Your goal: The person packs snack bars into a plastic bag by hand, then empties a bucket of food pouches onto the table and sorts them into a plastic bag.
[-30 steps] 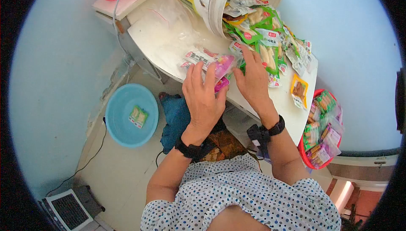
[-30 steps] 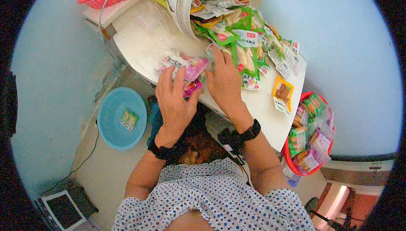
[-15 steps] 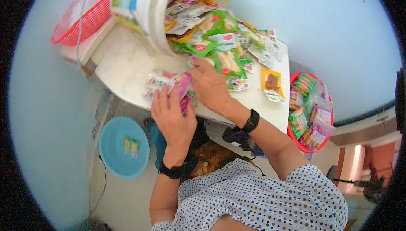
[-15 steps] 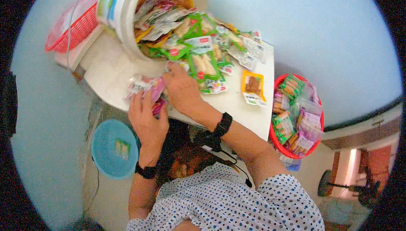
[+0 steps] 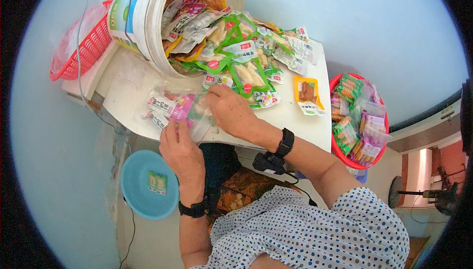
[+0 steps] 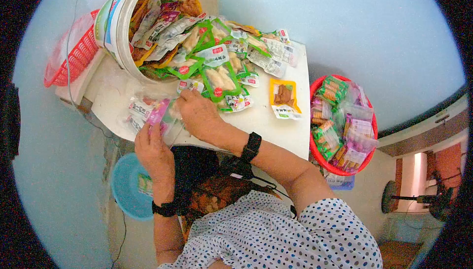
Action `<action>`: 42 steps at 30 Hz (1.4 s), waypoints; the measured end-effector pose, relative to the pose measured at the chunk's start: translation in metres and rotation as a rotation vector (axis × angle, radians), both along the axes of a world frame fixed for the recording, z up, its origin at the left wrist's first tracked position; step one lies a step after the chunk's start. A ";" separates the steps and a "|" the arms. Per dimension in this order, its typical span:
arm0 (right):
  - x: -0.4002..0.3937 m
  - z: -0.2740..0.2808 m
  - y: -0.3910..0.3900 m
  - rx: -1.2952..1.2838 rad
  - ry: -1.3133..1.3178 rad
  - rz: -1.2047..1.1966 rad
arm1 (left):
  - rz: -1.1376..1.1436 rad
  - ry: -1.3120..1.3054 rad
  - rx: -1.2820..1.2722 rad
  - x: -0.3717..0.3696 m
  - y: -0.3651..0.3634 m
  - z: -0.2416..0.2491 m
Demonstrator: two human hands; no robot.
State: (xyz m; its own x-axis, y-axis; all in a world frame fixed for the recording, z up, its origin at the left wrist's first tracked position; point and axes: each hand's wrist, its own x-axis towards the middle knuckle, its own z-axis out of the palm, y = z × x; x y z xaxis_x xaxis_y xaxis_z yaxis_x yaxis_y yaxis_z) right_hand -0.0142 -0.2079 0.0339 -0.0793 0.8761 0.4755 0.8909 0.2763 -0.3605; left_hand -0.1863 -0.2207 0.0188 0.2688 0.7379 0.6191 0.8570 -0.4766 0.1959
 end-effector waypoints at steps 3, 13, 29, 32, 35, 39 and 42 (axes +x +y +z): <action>-0.001 0.002 -0.001 -0.010 -0.018 -0.004 | -0.014 -0.003 -0.006 0.001 -0.001 0.005; 0.069 0.058 -0.044 0.075 0.002 -0.204 | -0.101 -0.091 0.012 0.020 0.009 0.010; 0.227 0.003 -0.036 -0.353 -0.397 -0.536 | -0.116 -0.069 -0.013 0.025 0.018 0.006; 0.229 0.001 -0.031 -0.421 -0.471 -0.534 | -0.128 -0.087 -0.051 0.027 0.014 0.011; 0.227 0.004 -0.034 -0.288 -0.540 -0.520 | -0.130 -0.097 -0.064 0.028 0.014 0.007; 0.225 0.022 -0.041 0.064 -0.412 -0.495 | -0.134 -0.133 -0.086 0.028 0.020 0.003; 0.220 0.051 -0.054 0.130 -0.188 -0.477 | -0.153 -0.184 -0.070 0.026 0.023 0.001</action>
